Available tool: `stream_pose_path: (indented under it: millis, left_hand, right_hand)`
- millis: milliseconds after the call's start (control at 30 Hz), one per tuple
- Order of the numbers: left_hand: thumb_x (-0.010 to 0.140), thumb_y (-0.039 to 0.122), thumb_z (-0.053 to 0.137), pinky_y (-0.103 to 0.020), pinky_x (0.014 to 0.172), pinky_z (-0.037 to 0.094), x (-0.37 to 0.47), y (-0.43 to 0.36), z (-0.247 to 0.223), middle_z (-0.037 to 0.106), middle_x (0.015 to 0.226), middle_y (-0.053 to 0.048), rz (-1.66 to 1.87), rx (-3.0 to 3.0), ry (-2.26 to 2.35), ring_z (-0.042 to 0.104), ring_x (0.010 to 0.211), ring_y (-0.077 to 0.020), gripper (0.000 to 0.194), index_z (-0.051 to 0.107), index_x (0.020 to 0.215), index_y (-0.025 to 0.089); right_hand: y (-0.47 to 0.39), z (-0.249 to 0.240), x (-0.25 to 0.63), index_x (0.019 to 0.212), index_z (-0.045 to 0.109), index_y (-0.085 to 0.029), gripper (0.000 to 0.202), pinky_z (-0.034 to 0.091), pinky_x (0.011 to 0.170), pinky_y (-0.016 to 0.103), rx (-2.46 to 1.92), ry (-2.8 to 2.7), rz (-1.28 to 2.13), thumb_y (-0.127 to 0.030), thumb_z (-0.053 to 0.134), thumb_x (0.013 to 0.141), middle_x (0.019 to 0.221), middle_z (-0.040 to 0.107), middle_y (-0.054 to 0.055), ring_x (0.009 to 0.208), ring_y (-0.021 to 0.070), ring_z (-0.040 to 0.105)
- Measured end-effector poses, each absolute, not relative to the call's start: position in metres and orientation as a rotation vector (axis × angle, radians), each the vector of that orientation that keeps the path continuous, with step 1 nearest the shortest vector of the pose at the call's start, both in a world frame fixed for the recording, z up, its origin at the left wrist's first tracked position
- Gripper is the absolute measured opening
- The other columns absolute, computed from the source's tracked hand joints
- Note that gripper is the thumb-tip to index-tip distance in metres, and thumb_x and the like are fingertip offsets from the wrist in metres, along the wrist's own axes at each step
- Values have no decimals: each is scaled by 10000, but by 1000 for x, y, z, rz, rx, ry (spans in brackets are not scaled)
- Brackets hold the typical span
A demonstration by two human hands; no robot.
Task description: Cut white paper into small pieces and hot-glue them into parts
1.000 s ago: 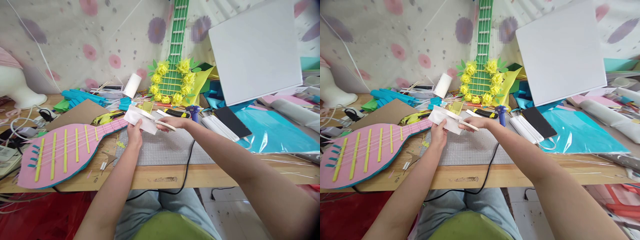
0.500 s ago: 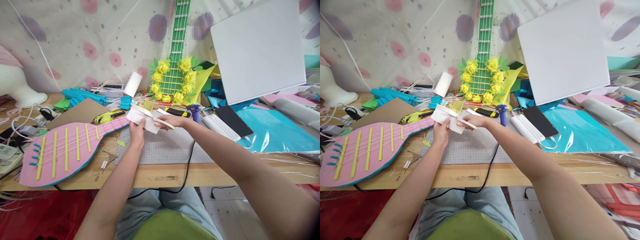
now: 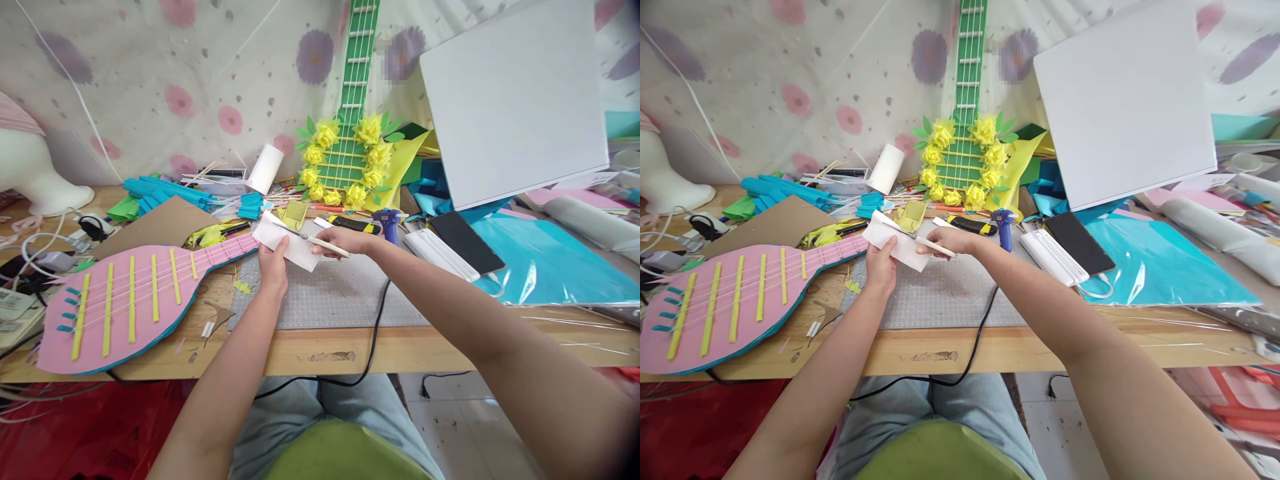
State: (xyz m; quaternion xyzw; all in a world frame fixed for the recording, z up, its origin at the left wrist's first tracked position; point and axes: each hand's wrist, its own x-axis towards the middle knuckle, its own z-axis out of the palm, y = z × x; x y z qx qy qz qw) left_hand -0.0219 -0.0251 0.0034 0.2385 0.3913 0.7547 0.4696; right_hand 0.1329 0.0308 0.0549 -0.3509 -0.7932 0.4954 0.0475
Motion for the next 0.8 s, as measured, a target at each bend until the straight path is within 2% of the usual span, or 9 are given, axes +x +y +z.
stream_pose_path:
  millis: [100, 200, 467, 800]
  left_hand:
    - [651, 291, 656, -246, 725, 467, -25, -22, 2, 644, 998, -62, 1904, 559, 970, 609, 847, -151, 359, 593, 989, 187]
    - [624, 272, 671, -255, 737, 459, -28, -19, 1, 650, 956, -66, 1962, 565, 990, 606, 839, -155, 329, 603, 927, 164]
    - [567, 224, 711, -270, 783, 444, -26, -19, -1, 641, 966, -61, 1988, 606, 967, 596, 849, -143, 392, 580, 932, 172]
    - [549, 220, 723, -273, 733, 461, -23, -23, 3, 632, 1015, -82, 1925, 591, 969, 603, 848, -164, 442, 571, 961, 172]
  right_hand:
    - [31, 54, 134, 641, 445, -156, 483, 340, 400, 192, -1087, -2416, 1520, -618, 582, 632, 531, 434, -40, 436, 52, 415]
    - [29, 55, 135, 663, 460, -153, 493, 349, 417, 198, -1074, -2452, 1495, -634, 565, 636, 545, 444, -36, 451, 57, 421]
    - [24, 54, 127, 657, 420, -157, 539, 350, 453, 202, -900, -2549, 1489, -695, 415, 700, 575, 446, -18, 504, 67, 421]
    - [30, 47, 115, 664, 409, -158, 552, 356, 453, 200, -819, -2481, 1498, -709, 403, 693, 569, 424, -26, 501, 67, 421]
